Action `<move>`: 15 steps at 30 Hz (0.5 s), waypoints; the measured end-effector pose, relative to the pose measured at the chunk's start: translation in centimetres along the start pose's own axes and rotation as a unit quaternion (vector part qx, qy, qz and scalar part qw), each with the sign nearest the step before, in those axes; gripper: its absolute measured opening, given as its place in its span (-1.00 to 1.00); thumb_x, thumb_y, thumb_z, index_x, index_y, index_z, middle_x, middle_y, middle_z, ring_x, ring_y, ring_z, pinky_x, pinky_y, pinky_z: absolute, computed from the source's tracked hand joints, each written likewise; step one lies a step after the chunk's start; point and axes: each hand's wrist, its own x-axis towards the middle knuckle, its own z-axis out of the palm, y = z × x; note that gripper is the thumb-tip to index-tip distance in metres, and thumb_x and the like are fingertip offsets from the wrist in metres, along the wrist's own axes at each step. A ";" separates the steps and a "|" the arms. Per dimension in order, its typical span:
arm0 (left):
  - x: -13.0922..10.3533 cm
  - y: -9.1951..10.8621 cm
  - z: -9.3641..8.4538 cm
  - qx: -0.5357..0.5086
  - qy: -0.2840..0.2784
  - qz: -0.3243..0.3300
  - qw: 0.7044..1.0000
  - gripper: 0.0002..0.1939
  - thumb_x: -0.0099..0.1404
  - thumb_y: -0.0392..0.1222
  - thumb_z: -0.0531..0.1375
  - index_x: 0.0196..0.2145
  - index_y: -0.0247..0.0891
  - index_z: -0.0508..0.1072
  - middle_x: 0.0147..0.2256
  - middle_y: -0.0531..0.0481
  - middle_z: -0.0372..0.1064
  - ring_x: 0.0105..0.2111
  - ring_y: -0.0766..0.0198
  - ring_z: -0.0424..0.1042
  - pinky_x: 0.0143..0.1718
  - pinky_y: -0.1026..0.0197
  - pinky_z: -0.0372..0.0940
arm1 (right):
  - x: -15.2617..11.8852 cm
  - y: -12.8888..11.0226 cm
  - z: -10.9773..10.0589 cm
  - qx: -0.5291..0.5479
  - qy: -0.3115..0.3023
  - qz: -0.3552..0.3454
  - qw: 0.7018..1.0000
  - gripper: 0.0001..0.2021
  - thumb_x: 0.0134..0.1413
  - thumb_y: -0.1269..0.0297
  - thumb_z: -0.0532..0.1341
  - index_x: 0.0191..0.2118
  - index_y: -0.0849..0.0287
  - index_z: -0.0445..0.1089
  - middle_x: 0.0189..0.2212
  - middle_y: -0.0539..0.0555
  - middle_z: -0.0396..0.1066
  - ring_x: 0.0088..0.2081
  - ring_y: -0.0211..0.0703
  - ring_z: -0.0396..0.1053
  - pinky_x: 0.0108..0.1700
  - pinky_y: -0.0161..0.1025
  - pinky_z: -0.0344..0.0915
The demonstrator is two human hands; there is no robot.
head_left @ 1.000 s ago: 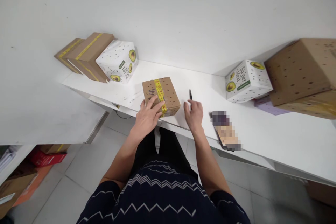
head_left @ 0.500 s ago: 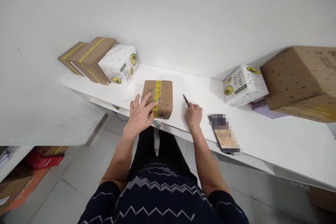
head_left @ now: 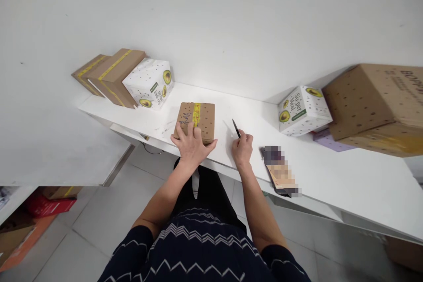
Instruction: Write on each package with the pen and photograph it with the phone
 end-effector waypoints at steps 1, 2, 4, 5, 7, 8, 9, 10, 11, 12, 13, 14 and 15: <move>0.3 -0.7 -0.1 -0.022 0.013 -0.004 1.000 -0.42 0.15 0.28 0.28 -0.08 -0.21 0.39 0.20 -0.32 0.28 0.33 -0.49 -0.05 0.13 -0.54 -0.01 | 0.0 -0.1 -0.1 0.013 0.005 0.002 1.000 -0.52 0.10 0.41 0.01 0.14 0.19 0.36 -0.14 0.20 0.27 -0.29 -0.07 0.33 -0.30 -0.18 0.30; 0.6 -1.6 -0.3 -0.048 0.025 -0.010 0.998 -0.42 0.11 0.26 0.31 -0.08 -0.20 0.37 0.19 -0.30 0.29 0.32 -0.45 -0.01 0.15 -0.51 0.00 | 0.1 -0.1 -0.2 0.027 0.013 0.004 1.000 -0.52 0.08 0.41 0.01 0.13 0.20 0.36 -0.15 0.20 0.27 -0.29 -0.07 0.34 -0.28 -0.17 0.31; 1.2 -3.7 -1.0 -0.125 0.055 -0.029 0.990 -0.37 0.03 0.21 0.37 -0.07 -0.18 0.34 0.17 -0.27 0.30 0.28 -0.35 0.08 0.19 -0.42 0.02 | 0.3 -0.2 -0.4 0.059 0.034 0.012 0.998 -0.52 0.07 0.36 0.03 0.12 0.23 0.37 -0.17 0.21 0.29 -0.28 -0.05 0.34 -0.24 -0.14 0.33; 1.5 -4.7 -1.2 -0.180 0.071 -0.043 0.980 -0.37 0.02 0.19 0.37 -0.07 -0.18 0.32 0.16 -0.25 0.30 0.25 -0.27 0.14 0.20 -0.35 0.06 | 0.4 -0.2 -0.5 0.077 0.046 0.021 0.996 -0.52 0.06 0.32 0.05 0.11 0.25 0.38 -0.19 0.21 0.31 -0.28 -0.05 0.34 -0.22 -0.13 0.34; 2.2 -6.8 -1.4 -0.323 0.082 -0.078 0.940 -0.46 0.08 0.17 0.32 -0.09 -0.17 0.32 0.08 -0.18 0.34 0.12 -0.07 0.31 0.14 -0.15 0.21 | 0.6 -0.3 -0.7 0.121 0.061 0.057 0.989 -0.53 0.07 0.22 0.09 0.07 0.29 0.40 -0.28 0.17 0.35 -0.33 -0.07 0.33 -0.21 -0.13 0.33; 2.5 -7.7 -1.1 -0.398 0.072 -0.102 0.909 -0.54 0.14 0.17 0.27 -0.14 -0.17 0.34 -0.01 -0.14 0.38 0.02 0.02 0.38 0.05 -0.05 0.29 | 0.7 -0.3 -0.8 0.144 0.061 0.080 0.984 -0.54 0.08 0.17 0.10 0.04 0.29 0.42 -0.34 0.13 0.36 -0.37 -0.09 0.31 -0.22 -0.14 0.32; 2.7 -8.4 -0.7 -0.466 0.054 -0.127 0.874 -0.59 0.19 0.19 0.22 -0.21 -0.17 0.34 -0.13 -0.09 0.41 -0.10 0.09 0.42 -0.06 0.04 0.34 | 0.7 -0.2 -0.9 0.166 0.059 0.100 0.979 -0.54 0.09 0.12 0.10 0.01 0.29 0.44 -0.40 0.09 0.36 -0.41 -0.11 0.29 -0.24 -0.15 0.31; 3.0 -8.9 -0.2 -0.521 0.032 -0.152 0.839 -0.62 0.22 0.21 0.18 -0.28 -0.18 0.33 -0.25 -0.04 0.40 -0.22 0.15 0.42 -0.17 0.10 0.36 | 0.7 -0.2 -1.0 0.186 0.052 0.114 0.974 -0.55 0.11 0.08 0.09 -0.02 0.29 0.46 -0.45 0.06 0.36 -0.44 -0.13 0.27 -0.27 -0.17 0.29; 3.1 -9.3 0.5 -0.561 0.010 -0.171 0.810 -0.62 0.24 0.22 0.15 -0.34 -0.18 0.32 -0.35 0.01 0.35 -0.31 0.19 0.40 -0.26 0.14 0.34 | 0.6 -0.2 -1.1 0.206 0.044 0.121 0.970 -0.54 0.13 0.05 0.08 -0.04 0.28 0.48 -0.48 0.04 0.36 -0.47 -0.15 0.26 -0.30 -0.19 0.27; 3.3 -9.4 1.3 -0.588 -0.011 -0.187 0.787 -0.61 0.24 0.22 0.15 -0.39 -0.18 0.30 -0.42 0.04 0.31 -0.38 0.21 0.37 -0.33 0.17 0.32 | 0.5 -0.3 -1.3 0.225 0.035 0.122 0.966 -0.54 0.14 0.04 0.07 -0.05 0.27 0.49 -0.50 0.03 0.37 -0.48 -0.17 0.25 -0.32 -0.21 0.25; 3.4 -9.4 2.1 -0.605 -0.029 -0.198 0.771 -0.61 0.23 0.21 0.17 -0.42 -0.19 0.28 -0.45 0.06 0.28 -0.41 0.23 0.35 -0.37 0.18 0.31 | 0.4 -0.3 -1.4 0.243 0.024 0.117 0.963 -0.54 0.14 0.03 0.07 -0.06 0.27 0.50 -0.51 0.02 0.37 -0.49 -0.18 0.25 -0.34 -0.23 0.24; 3.5 -9.2 2.8 -0.614 -0.044 -0.206 0.761 -0.60 0.22 0.20 0.19 -0.43 -0.19 0.28 -0.46 0.06 0.27 -0.43 0.24 0.34 -0.38 0.19 0.30 | 0.2 -0.3 -1.5 0.261 0.011 0.110 0.959 -0.54 0.13 0.03 0.08 -0.07 0.27 0.50 -0.52 0.01 0.38 -0.49 -0.19 0.25 -0.35 -0.24 0.23; 3.5 -8.9 3.5 -0.618 -0.056 -0.210 0.755 -0.61 0.22 0.19 0.21 -0.44 -0.20 0.28 -0.46 0.06 0.27 -0.43 0.24 0.34 -0.38 0.19 0.29 | 0.1 -0.4 -1.6 0.280 -0.005 0.102 0.955 -0.54 0.13 0.03 0.09 -0.07 0.27 0.50 -0.52 0.00 0.39 -0.50 -0.20 0.25 -0.36 -0.26 0.23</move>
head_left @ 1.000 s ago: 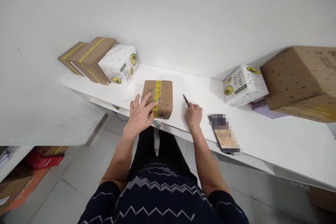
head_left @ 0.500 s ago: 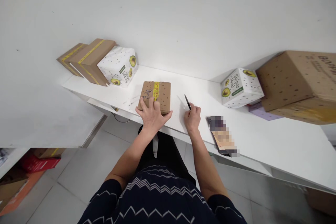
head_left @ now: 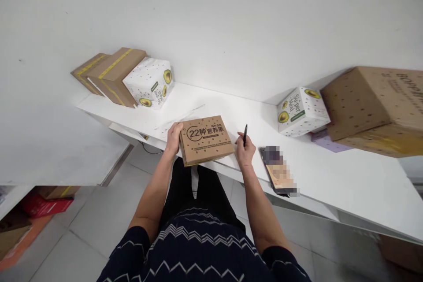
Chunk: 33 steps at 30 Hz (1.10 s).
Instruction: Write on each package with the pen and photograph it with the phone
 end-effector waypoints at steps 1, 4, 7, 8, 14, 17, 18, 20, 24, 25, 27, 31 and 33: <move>0.2 -0.4 0.5 0.001 -0.004 -0.004 1.000 -0.60 0.21 0.19 0.22 -0.45 -0.20 0.28 -0.45 0.06 0.28 -0.42 0.24 0.34 -0.37 0.19 0.30 | -0.2 -0.1 -0.1 0.014 -0.018 -0.001 1.000 -0.54 0.13 0.03 0.09 -0.07 0.26 0.50 -0.52 0.00 0.41 -0.50 -0.22 0.25 -0.36 -0.26 0.23; 0.6 -0.7 1.4 0.038 0.012 0.027 0.999 -0.57 0.26 0.23 0.17 -0.43 -0.21 0.32 -0.38 0.00 0.35 -0.33 0.21 0.38 -0.27 0.16 0.32 | -0.8 -0.4 -0.1 0.039 -0.050 0.008 0.998 -0.56 0.11 0.02 0.12 -0.10 0.25 0.52 -0.48 0.00 0.46 -0.52 -0.25 0.23 -0.38 -0.27 0.22; 0.5 -0.8 1.3 0.092 0.036 0.057 0.993 -0.53 0.35 0.27 0.05 -0.20 -0.21 0.42 -0.11 -0.12 0.44 -0.09 0.15 0.43 -0.08 0.13 0.34 | -1.4 -0.7 -0.1 0.065 -0.052 0.028 0.996 -0.58 0.08 0.01 0.15 -0.16 0.24 0.54 -0.44 0.04 0.51 -0.45 -0.21 0.31 -0.34 -0.26 0.26; 0.2 -1.1 1.0 0.093 0.044 0.057 0.993 -0.52 0.38 0.26 0.01 -0.09 -0.19 0.41 -0.01 -0.15 0.41 -0.01 0.14 0.43 -0.02 0.11 0.34 | -1.5 -0.8 -0.1 0.073 -0.053 0.032 0.995 -0.59 0.08 0.01 0.16 -0.17 0.24 0.54 -0.43 0.05 0.52 -0.42 -0.19 0.34 -0.32 -0.25 0.28; -5.3 -5.5 -1.9 0.040 0.087 0.119 0.988 -0.69 0.29 0.00 0.08 -0.06 -0.15 0.31 0.00 -0.14 0.38 0.07 0.12 0.43 0.17 -0.03 0.29 | -1.9 -0.9 -0.2 0.071 -0.073 0.040 0.994 -0.60 0.07 0.01 0.17 -0.17 0.22 0.52 -0.39 0.07 0.53 -0.35 -0.13 0.39 -0.27 -0.22 0.32; -8.6 -7.7 -2.6 0.085 -0.005 0.134 0.987 -0.52 0.21 -0.01 0.13 0.08 -0.13 0.29 0.12 -0.18 0.32 0.19 0.03 0.34 0.23 -0.10 0.24 | -2.0 -1.2 -0.2 0.049 -0.091 0.038 0.994 -0.61 0.03 0.02 0.18 -0.17 0.21 0.51 -0.41 0.06 0.52 -0.32 -0.10 0.38 -0.26 -0.21 0.32; -9.4 -8.1 -2.6 0.097 -0.040 0.139 0.985 -0.45 0.21 0.00 0.14 0.14 -0.13 0.26 0.19 -0.21 0.26 0.25 -0.01 0.28 0.24 -0.12 0.23 | -2.2 -1.5 -0.1 0.045 -0.098 0.038 0.993 -0.61 0.00 0.02 0.18 -0.18 0.21 0.51 -0.42 0.05 0.52 -0.32 -0.09 0.38 -0.27 -0.20 0.32; -10.4 -8.1 -2.2 0.110 -0.087 0.149 0.979 -0.36 0.25 0.02 0.14 0.25 -0.14 0.18 0.29 -0.25 0.13 0.32 -0.07 0.16 0.25 -0.13 0.22 | -2.6 -2.2 0.1 0.057 -0.103 0.038 0.992 -0.62 -0.06 0.02 0.18 -0.24 0.20 0.49 -0.41 0.06 0.52 -0.30 -0.06 0.38 -0.27 -0.19 0.32; -10.4 -5.4 -1.1 0.174 -0.078 0.146 0.971 -0.35 0.35 0.01 0.13 0.34 -0.11 0.10 0.30 -0.25 0.12 0.30 -0.03 0.17 0.17 -0.04 0.31 | -3.5 -4.1 0.8 0.121 -0.075 0.073 0.987 -0.69 -0.08 0.00 0.15 -0.40 0.17 0.41 -0.44 0.07 0.48 -0.31 -0.08 0.33 -0.29 -0.20 0.30; -10.2 -4.4 -0.9 0.194 -0.072 0.146 0.967 -0.36 0.37 0.01 0.13 0.34 -0.10 0.12 0.29 -0.24 0.15 0.28 -0.01 0.21 0.14 -0.01 0.33 | -3.7 -4.7 0.9 0.135 -0.070 0.088 0.984 -0.69 -0.06 -0.01 0.14 -0.40 0.17 0.39 -0.45 0.06 0.46 -0.33 -0.10 0.32 -0.31 -0.21 0.29; -9.7 -2.2 -0.6 0.224 -0.057 0.154 0.961 -0.38 0.38 0.04 0.13 0.34 -0.09 0.16 0.23 -0.22 0.22 0.21 0.02 0.28 0.10 0.01 0.35 | -3.8 -6.0 1.0 0.160 -0.073 0.120 0.977 -0.67 -0.02 -0.04 0.15 -0.39 0.16 0.38 -0.47 0.03 0.44 -0.38 -0.14 0.29 -0.33 -0.23 0.29; -8.9 0.8 -0.6 0.248 -0.020 0.143 0.958 -0.41 0.40 0.10 0.11 0.31 -0.07 0.22 0.12 -0.20 0.34 0.07 0.04 0.38 0.03 0.00 0.38 | -4.0 -8.6 0.4 0.192 -0.096 0.172 0.962 -0.64 0.05 -0.09 0.19 -0.43 0.14 0.34 -0.55 -0.04 0.33 -0.47 -0.23 0.23 -0.45 -0.30 0.21; -8.6 1.3 -0.6 0.249 -0.014 0.128 0.960 -0.42 0.41 0.12 0.10 0.31 -0.07 0.23 0.09 -0.19 0.36 0.06 0.04 0.39 0.04 -0.01 0.38 | -4.1 -9.4 0.2 0.193 -0.106 0.189 0.957 -0.62 0.07 -0.13 0.20 -0.41 0.13 0.35 -0.60 -0.09 0.21 -0.55 -0.29 0.13 -0.55 -0.33 0.10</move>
